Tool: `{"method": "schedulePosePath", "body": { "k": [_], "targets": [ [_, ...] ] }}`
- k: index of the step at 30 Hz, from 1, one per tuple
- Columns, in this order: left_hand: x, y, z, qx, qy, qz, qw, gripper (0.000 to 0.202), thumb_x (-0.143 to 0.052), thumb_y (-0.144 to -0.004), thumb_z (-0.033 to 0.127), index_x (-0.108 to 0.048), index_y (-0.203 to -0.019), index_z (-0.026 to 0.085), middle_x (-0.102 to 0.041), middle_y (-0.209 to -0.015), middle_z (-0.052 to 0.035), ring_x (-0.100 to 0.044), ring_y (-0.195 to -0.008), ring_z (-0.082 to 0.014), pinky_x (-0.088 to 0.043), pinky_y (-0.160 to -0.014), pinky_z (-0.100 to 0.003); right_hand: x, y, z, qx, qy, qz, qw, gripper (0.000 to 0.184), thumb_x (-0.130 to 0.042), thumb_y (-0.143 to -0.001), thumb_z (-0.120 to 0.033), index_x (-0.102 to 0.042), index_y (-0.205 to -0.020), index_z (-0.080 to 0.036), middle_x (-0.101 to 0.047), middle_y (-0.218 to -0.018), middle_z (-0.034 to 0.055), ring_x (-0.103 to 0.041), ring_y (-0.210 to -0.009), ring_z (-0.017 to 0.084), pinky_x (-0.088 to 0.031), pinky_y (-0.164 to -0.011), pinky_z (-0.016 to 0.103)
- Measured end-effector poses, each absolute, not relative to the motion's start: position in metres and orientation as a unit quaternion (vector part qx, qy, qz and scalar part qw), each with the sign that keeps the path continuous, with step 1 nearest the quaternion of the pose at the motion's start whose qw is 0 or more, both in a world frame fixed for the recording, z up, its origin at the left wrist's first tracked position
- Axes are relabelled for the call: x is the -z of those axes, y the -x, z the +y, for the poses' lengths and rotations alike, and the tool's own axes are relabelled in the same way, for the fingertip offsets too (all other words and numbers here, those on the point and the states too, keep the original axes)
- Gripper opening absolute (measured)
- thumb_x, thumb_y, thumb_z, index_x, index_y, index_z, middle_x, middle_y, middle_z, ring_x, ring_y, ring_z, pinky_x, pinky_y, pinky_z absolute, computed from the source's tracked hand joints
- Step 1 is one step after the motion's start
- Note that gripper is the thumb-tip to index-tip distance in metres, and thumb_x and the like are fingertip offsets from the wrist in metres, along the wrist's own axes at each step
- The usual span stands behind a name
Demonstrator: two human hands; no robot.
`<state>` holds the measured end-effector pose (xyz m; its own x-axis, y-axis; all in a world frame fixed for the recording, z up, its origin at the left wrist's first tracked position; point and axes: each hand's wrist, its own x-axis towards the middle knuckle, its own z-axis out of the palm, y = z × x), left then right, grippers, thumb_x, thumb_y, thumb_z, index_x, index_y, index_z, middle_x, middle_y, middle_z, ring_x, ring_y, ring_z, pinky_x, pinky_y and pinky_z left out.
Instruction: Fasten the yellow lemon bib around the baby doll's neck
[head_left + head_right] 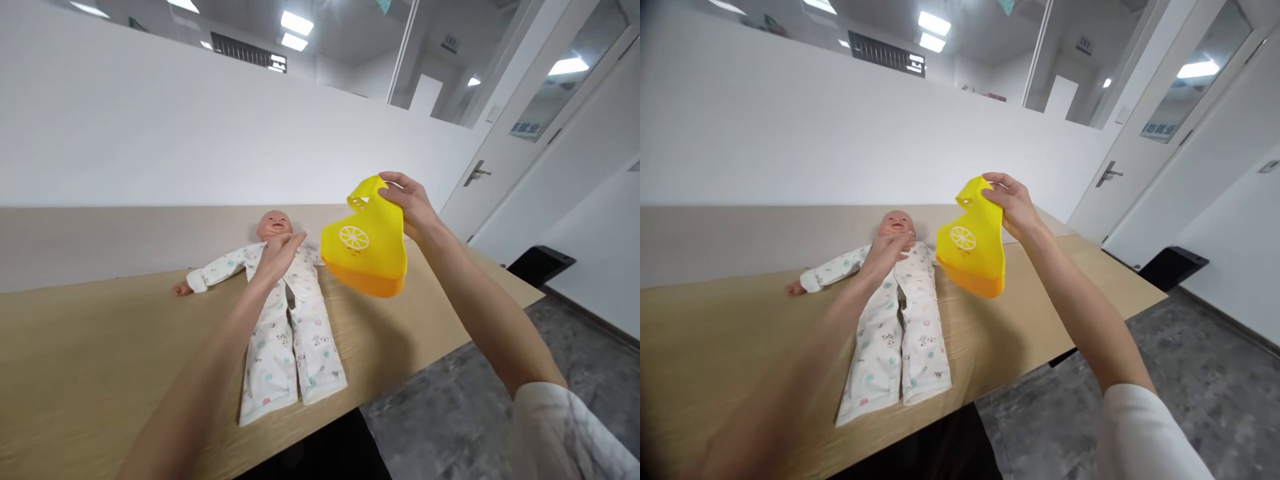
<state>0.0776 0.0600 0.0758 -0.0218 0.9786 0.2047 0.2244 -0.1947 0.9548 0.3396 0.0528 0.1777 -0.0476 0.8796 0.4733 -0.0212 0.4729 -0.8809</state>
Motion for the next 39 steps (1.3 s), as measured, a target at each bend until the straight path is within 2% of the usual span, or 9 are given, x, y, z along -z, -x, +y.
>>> {"method": "schedulePosePath", "body": {
  "k": [3,5,8,12,17,23,29,34,39],
  "targets": [
    [-0.077,-0.065,0.071,-0.506,-0.538,0.511,0.439,0.049,-0.066,-0.072,0.058,-0.073,-0.098,0.016,-0.074,-0.098,-0.0090,-0.064,-0.100,-0.0298,-0.052,-0.080,-0.035,-0.181,-0.305,0.058,-0.408,0.303,-0.647,0.568,0.045,-0.081,-0.067,-0.032,-0.057,-0.104,-0.019,-0.063,-0.098,0.0034,-0.063,-0.088,0.018,-0.055,-0.081,0.034],
    [-0.075,-0.050,0.070,-0.511,-0.522,0.430,0.530,0.049,-0.068,-0.071,0.053,-0.072,-0.105,0.017,-0.074,-0.105,-0.0083,-0.065,-0.105,-0.0293,-0.054,-0.083,-0.034,-0.181,-0.287,0.063,-0.423,0.280,-0.661,0.553,0.044,-0.079,-0.069,-0.032,-0.058,-0.104,-0.019,-0.062,-0.103,0.0045,-0.062,-0.096,0.020,-0.054,-0.086,0.037],
    [-0.070,-0.023,0.068,-0.517,-0.497,0.331,0.614,0.042,-0.075,-0.066,0.043,-0.073,-0.098,0.016,-0.074,-0.105,-0.0088,-0.066,-0.104,-0.0297,-0.056,-0.084,-0.034,-0.179,-0.266,0.073,-0.428,0.265,-0.671,0.544,0.043,-0.076,-0.072,-0.031,-0.057,-0.109,-0.019,-0.059,-0.109,0.0051,-0.059,-0.106,0.023,-0.053,-0.091,0.040],
    [-0.062,0.007,0.071,-0.567,-0.461,0.331,0.597,0.039,-0.080,-0.061,0.046,-0.071,-0.085,0.016,-0.075,-0.098,-0.0105,-0.068,-0.100,-0.0319,-0.059,-0.081,-0.035,-0.170,-0.251,0.089,-0.405,0.277,-0.671,0.556,0.052,-0.074,-0.071,-0.031,-0.052,-0.119,-0.023,-0.055,-0.121,0.0048,-0.056,-0.113,0.024,-0.052,-0.092,0.039],
    [-0.070,0.015,0.072,-0.578,-0.430,0.380,0.580,0.047,-0.078,-0.070,0.045,-0.066,-0.105,0.016,-0.073,-0.105,-0.0132,-0.069,-0.098,-0.0289,-0.059,-0.083,-0.038,-0.157,-0.240,0.105,-0.377,0.280,-0.676,0.568,0.056,-0.071,-0.071,-0.030,-0.049,-0.122,-0.027,-0.046,-0.138,0.0042,-0.055,-0.117,0.024,-0.053,-0.091,0.036],
    [-0.071,0.006,0.083,-0.609,-0.437,0.387,0.537,0.031,-0.069,-0.080,0.039,-0.068,-0.099,0.015,-0.074,-0.097,-0.0107,-0.071,-0.090,-0.0261,-0.059,-0.079,-0.036,-0.138,-0.232,0.156,-0.342,0.321,-0.656,0.591,0.053,-0.059,-0.077,-0.024,-0.048,-0.129,-0.025,-0.047,-0.136,0.0057,-0.054,-0.120,0.025,-0.052,-0.087,0.035],
    [-0.035,0.010,0.112,-0.591,-0.404,0.461,0.524,0.021,-0.066,-0.080,0.029,-0.068,-0.094,0.013,-0.075,-0.090,-0.0111,-0.071,-0.075,-0.0217,-0.058,-0.068,-0.030,-0.093,-0.207,0.196,-0.325,0.434,-0.596,0.592,0.045,-0.047,-0.069,-0.006,-0.063,-0.109,-0.018,-0.054,-0.134,0.0032,-0.052,-0.122,0.018,-0.047,-0.100,0.030],
    [-0.026,0.016,0.129,-0.576,-0.371,0.492,0.537,0.016,-0.065,-0.075,0.017,-0.067,-0.089,0.011,-0.074,-0.077,-0.0100,-0.071,-0.067,-0.0211,-0.057,-0.067,-0.031,-0.064,-0.188,0.206,-0.386,0.523,-0.550,0.525,0.053,-0.043,-0.067,-0.002,-0.063,-0.113,-0.017,-0.063,-0.118,0.0038,-0.063,-0.098,0.016,-0.054,-0.087,0.029],
    [-0.028,0.022,0.141,-0.549,-0.375,0.509,0.546,0.020,-0.068,-0.064,0.015,-0.066,-0.084,0.013,-0.073,-0.071,-0.0087,-0.070,-0.064,-0.0228,-0.056,-0.060,-0.031,-0.043,-0.186,0.220,-0.420,0.549,-0.528,0.493,0.055,-0.046,-0.066,-0.003,-0.060,-0.118,-0.012,-0.066,-0.105,0.0077,-0.064,-0.076,0.016,-0.056,-0.071,0.027]
  ]
}}
